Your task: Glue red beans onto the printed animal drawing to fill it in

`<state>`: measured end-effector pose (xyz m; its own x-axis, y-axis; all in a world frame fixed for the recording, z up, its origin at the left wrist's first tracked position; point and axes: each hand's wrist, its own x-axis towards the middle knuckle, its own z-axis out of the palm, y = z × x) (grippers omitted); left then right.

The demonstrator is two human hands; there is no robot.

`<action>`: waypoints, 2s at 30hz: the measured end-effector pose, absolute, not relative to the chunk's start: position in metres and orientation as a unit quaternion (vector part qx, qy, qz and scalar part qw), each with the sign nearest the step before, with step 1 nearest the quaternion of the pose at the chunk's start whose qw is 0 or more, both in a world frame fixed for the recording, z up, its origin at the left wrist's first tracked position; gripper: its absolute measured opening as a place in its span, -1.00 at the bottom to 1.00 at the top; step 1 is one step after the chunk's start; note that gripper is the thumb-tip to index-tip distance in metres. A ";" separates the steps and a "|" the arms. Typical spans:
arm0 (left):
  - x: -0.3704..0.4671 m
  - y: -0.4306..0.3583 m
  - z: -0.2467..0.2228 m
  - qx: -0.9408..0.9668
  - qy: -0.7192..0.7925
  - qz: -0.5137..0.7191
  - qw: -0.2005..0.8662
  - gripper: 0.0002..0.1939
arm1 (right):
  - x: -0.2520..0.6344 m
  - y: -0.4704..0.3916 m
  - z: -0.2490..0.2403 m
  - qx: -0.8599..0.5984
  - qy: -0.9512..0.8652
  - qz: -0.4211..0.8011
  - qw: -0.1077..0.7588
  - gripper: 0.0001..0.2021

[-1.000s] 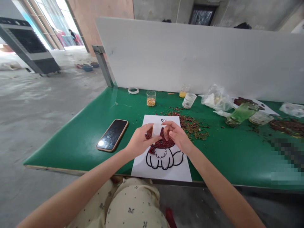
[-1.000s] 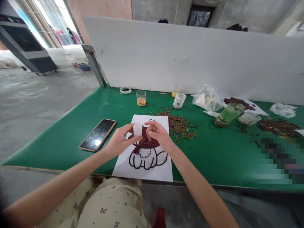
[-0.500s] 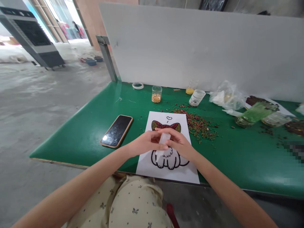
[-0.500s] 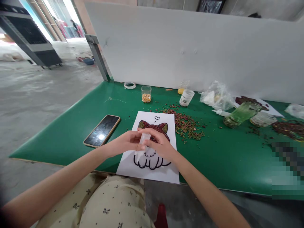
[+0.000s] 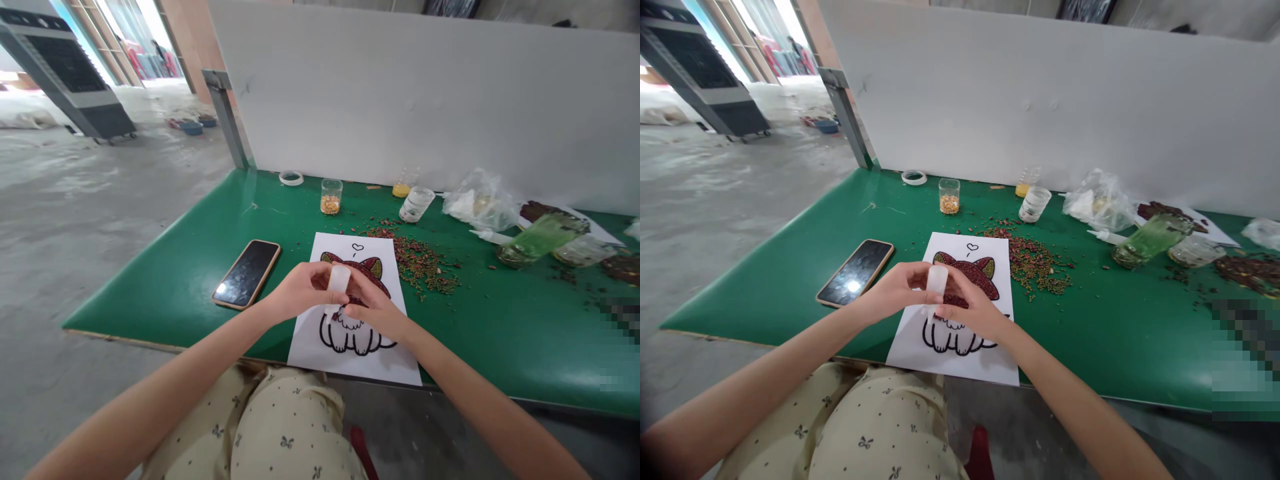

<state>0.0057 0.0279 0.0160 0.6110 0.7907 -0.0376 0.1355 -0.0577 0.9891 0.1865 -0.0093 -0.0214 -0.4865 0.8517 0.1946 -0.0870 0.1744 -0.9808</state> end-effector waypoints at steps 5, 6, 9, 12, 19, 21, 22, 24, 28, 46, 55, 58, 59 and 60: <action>0.005 0.030 0.012 0.697 0.338 0.267 0.573 -0.70 | 0.182 -0.012 -0.022 -0.286 -0.601 0.625 0.407 -0.32; 0.004 0.031 0.011 0.704 0.340 0.265 0.564 -0.71 | 0.181 -0.012 -0.021 -0.285 -0.595 0.630 0.411 -0.32; 0.005 0.031 0.011 0.712 0.352 0.268 0.545 -0.72 | 0.177 -0.014 -0.021 -0.291 -0.585 0.630 0.419 -0.32; 0.007 0.030 0.010 0.709 0.362 0.277 0.538 -0.71 | 0.174 -0.015 -0.021 -0.297 -0.583 0.623 0.429 -0.33; 0.013 0.026 0.011 0.663 0.360 0.279 0.594 -0.67 | 0.169 -0.020 -0.016 -0.342 -0.578 0.585 0.454 -0.54; 0.014 0.026 0.011 0.652 0.352 0.276 0.612 -0.67 | 0.167 -0.021 -0.016 -0.339 -0.571 0.592 0.457 -0.52; 0.014 0.026 0.012 0.648 0.348 0.275 0.619 -0.67 | 0.167 -0.021 -0.016 -0.334 -0.565 0.599 0.458 -0.49; 0.014 0.027 0.011 0.641 0.344 0.274 0.630 -0.68 | 0.165 -0.020 -0.017 -0.332 -0.551 0.611 0.461 -0.43; 0.012 0.028 0.008 0.642 0.353 0.271 0.625 -0.74 | 0.164 -0.016 -0.018 -0.351 -0.533 0.616 0.461 -0.49; 0.012 0.029 0.013 0.568 0.371 0.323 0.659 -0.74 | 0.149 0.003 -0.025 -0.328 -0.571 0.579 0.481 -0.47; 0.014 0.026 0.012 0.610 0.382 0.312 0.620 -0.77 | 0.154 -0.006 -0.017 -0.344 -0.543 0.603 0.473 -0.60; 0.013 0.027 0.012 0.627 0.378 0.309 0.607 -0.79 | 0.153 -0.006 -0.017 -0.348 -0.541 0.595 0.482 -0.60; 0.013 0.028 0.012 0.631 0.377 0.306 0.605 -0.80 | 0.152 -0.006 -0.017 -0.349 -0.542 0.592 0.484 -0.60; 0.012 0.028 0.011 0.633 0.377 0.303 0.604 -0.80 | 0.152 -0.006 -0.018 -0.351 -0.543 0.589 0.485 -0.61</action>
